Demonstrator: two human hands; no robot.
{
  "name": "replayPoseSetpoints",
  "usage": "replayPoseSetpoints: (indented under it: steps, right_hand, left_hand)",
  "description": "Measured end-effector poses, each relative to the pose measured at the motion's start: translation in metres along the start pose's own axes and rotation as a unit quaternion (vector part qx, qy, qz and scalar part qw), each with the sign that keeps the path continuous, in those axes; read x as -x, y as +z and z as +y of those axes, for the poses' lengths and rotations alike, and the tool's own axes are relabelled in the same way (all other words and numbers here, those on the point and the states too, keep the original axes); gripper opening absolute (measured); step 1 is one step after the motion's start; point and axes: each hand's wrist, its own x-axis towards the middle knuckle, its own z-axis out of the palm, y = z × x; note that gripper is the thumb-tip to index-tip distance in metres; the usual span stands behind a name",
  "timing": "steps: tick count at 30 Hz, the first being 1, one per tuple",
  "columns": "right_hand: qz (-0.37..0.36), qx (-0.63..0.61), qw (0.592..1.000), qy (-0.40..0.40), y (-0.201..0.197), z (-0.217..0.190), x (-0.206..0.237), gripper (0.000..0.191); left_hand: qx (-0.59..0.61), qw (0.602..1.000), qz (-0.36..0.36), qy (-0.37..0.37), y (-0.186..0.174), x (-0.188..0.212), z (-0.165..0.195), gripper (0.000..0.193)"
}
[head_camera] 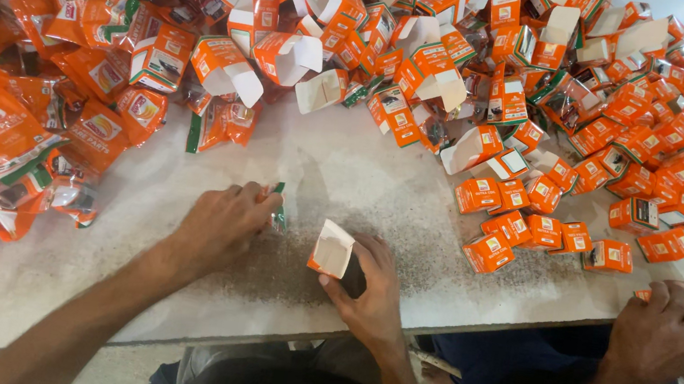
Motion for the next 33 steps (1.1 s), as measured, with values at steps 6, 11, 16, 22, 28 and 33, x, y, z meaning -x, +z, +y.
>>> replayPoseSetpoints:
  steps: [6, 11, 16, 22, 28, 33]
  right_hand:
    - [-0.003, -0.041, 0.997, 0.062, -0.002, 0.01, 0.004, 0.054]
    - [-0.001, -0.024, 1.0, 0.014, -0.003, 0.022, 0.005, 0.049]
    - [0.002, -0.022, 0.999, 0.03, -0.004, 0.025, 0.006, 0.056]
    - [-0.001, 0.003, 1.0, 0.019, -0.004, 0.024, 0.004, 0.05]
    - [0.01, 0.005, 1.0, -0.009, -0.003, 0.016, 0.004, 0.054]
    - [0.003, 0.017, 1.0, -0.024, -0.006, 0.013, 0.004, 0.053]
  left_hand:
    - [0.232, 0.89, 0.304, 0.247, 0.022, 0.008, 0.036, 0.046]
    - [0.112, 0.886, 0.246, 0.377, 0.04, -0.003, 0.05, 0.049]
    - [0.072, 0.927, 0.212, 0.302, 0.044, -0.009, 0.053, 0.064]
    - [0.118, 0.952, 0.222, 0.177, 0.046, -0.011, 0.078, 0.038]
    - [0.137, 0.963, 0.209, 0.096, 0.048, -0.015, 0.088, 0.016]
    - [0.411, 0.897, 0.145, -0.073, 0.057, -0.02, 0.083, 0.04]
